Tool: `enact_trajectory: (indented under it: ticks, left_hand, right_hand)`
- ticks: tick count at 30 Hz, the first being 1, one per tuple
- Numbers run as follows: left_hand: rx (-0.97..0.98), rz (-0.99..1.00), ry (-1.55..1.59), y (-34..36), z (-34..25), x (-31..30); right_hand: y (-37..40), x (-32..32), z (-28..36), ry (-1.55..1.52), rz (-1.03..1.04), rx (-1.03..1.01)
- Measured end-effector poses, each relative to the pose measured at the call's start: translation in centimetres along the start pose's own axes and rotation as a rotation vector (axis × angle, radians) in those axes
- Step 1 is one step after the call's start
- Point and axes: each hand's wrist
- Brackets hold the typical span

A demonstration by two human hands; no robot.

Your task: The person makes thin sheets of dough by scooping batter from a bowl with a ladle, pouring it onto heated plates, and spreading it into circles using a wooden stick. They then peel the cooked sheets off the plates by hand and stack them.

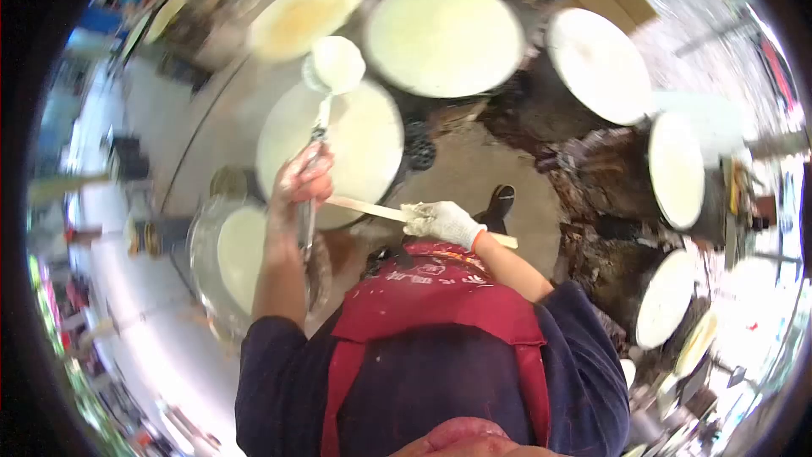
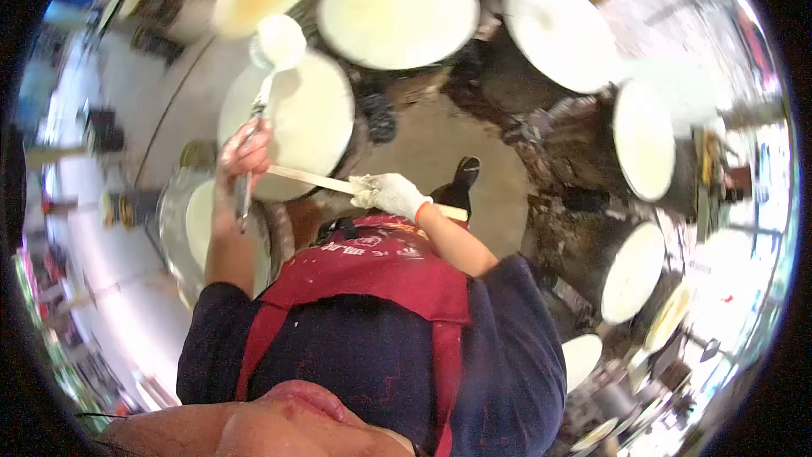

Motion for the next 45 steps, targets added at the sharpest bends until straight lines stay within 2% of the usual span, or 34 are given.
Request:
enact_trajectory:
  ticks: [1, 3, 5, 7, 8, 11, 12, 13, 14, 15, 16, 17, 19, 20, 21, 23, 24, 25, 27, 29, 30, 31, 33, 35, 36, 37, 39, 41, 43, 44, 45]
  left_hand:
    - [-0.027, -0.02, -0.056, -1.8, -0.3, 2.2]
    - [-0.046, 0.158, 0.078, -6.1, 0.0, 6.2]
    - [-0.119, 0.396, 0.245, -11.2, 0.9, 11.0]
    - [-0.258, 0.443, 0.459, -15.8, 2.6, 17.3]
    - [-0.23, 0.452, 0.448, -18.3, 3.8, 20.4]
    - [-0.425, 0.695, 0.549, -25.4, 6.7, 30.1]
    - [-0.47, 0.732, 0.543, -27.7, 7.7, 33.4]
    - [-0.524, 0.714, 0.517, -30.0, 8.7, 36.5]
    - [-0.44, 0.616, 0.371, -32.0, 9.7, 39.5]
    - [-0.378, 0.657, 0.188, -35.0, 11.4, 41.4]
    - [-0.269, 0.565, -0.161, -36.7, 12.3, 44.2]
    - [-0.21, 0.542, -0.322, -38.5, 13.4, 46.5]
    - [-0.204, 0.484, -0.402, -43.7, 17.4, 48.8]
    - [-0.209, 0.438, -0.434, -45.4, 18.8, 50.1]
    - [-0.176, 0.462, -0.418, -48.5, 20.9, 49.8]
    - [-0.117, 0.384, -0.495, -52.4, 24.1, 49.7]
    - [-0.086, 0.321, -0.674, -53.0, 24.1, 49.6]
    - [-0.053, 0.259, -0.85, -53.4, 24.0, 49.5]
    - [0.043, 0.151, -1.078, -54.3, 23.2, 49.3]
    - [0.154, 0.039, -1.177, -54.7, 21.1, 47.5]
    - [0.453, -0.005, -1.27, -56.2, 21.0, 45.2]
    - [0.755, -0.051, -1.352, -57.7, 20.9, 42.5]
    - [1.027, -0.087, -1.349, -58.2, 18.2, 40.1]
    - [0.615, 0.008, -1.262, -58.2, 15.5, 37.4]
    - [0.342, 0.078, -1.168, -55.6, 12.4, 38.5]
    - [0.25, 0.117, -0.98, -55.5, 11.6, 36.9]
    - [0.296, 0.129, -1.062, -55.0, 10.1, 33.9]
    - [0.217, 0.068, -0.911, -53.5, 10.1, 32.1]
    - [0.114, 0.078, -0.857, -52.0, 9.8, 30.7]
    - [0.052, 0.109, -0.872, -51.0, 9.2, 30.2]
    - [-0.005, 0.139, -0.886, -50.2, 8.9, 29.8]
  right_hand:
    - [2.2, -2.2, 1.5, -0.202, -0.085, -0.008]
    - [5.0, -8.6, -3.1, -0.694, -0.314, -0.003]
    - [10.2, -15.2, -5.1, -0.33, -0.634, -0.133]
    - [15.9, -21.1, -6.6, -0.636, -0.803, -0.23]
    - [18.8, -23.8, -6.7, -0.625, -0.933, -0.198]
    - [25.5, -30.1, -10.9, -0.508, -1.311, -0.172]
    - [26.8, -31.6, -10.8, -0.616, -1.36, -0.205]
    - [28.1, -33.1, -10.7, -0.723, -1.411, -0.244]
    - [28.5, -34.5, -10.8, -0.852, -1.398, -0.385]
    - [28.5, -36.0, -10.9, -0.978, -1.372, -0.527]
    - [28.1, -37.5, -10.7, -0.989, -1.367, -0.598]
    - [27.1, -39.0, -10.2, -0.998, -1.364, -0.674]
    - [24.8, -41.9, -7.7, -0.932, -1.395, -0.731]
    - [23.6, -43.6, -6.6, -0.625, -1.484, -0.48]
    - [22.3, -44.9, -6.1, -0.361, -1.528, -0.248]
    - [19.7, -47.3, -5.4, 0.126, -1.54, 0.194]
    - [17.9, -48.0, -6.9, 0.13, -1.55, 0.196]
    - [17.0, -48.3, -7.2, 0.141, -1.479, 0.33]
    - [16.4, -48.5, -7.4, 0.152, -1.525, 0.328]
    - [15.8, -48.4, -8.7, 0.029, -1.62, 0.183]
    - [15.3, -48.7, -8.9, -0.036, -1.661, 0.104]
    - [14.6, -48.9, -7.7, -0.275, -1.561, 0.079]
    - [13.1, -48.7, -3.6, -0.736, -1.326, 0.035]
    - [11.1, -49.3, -1.8, -0.824, -1.316, -0.031]
    - [9.9, -49.8, -4.0, -0.705, -1.366, -0.1]
    - [10.0, -50.1, -4.8, -0.644, -1.413, -0.159]
    - [11.7, -50.2, -4.7, -0.666, -1.517, -0.307]
    - [10.1, -50.3, -8.6, -1.036, -1.512, -0.572]
    - [9.5, -49.5, -5.4, -0.74, -1.353, -0.232]
    - [9.9, -49.8, -1.3, -0.826, -1.22, 0.061]
    - [9.8, -50.0, 0.7, -0.849, -1.146, 0.103]
Point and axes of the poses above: each hand's wrist, its own y-axis away from the middle knuckle, its own x-axis out of the palm, z = x × y, and after that the axes turned 11 degrees about -y, right-handed
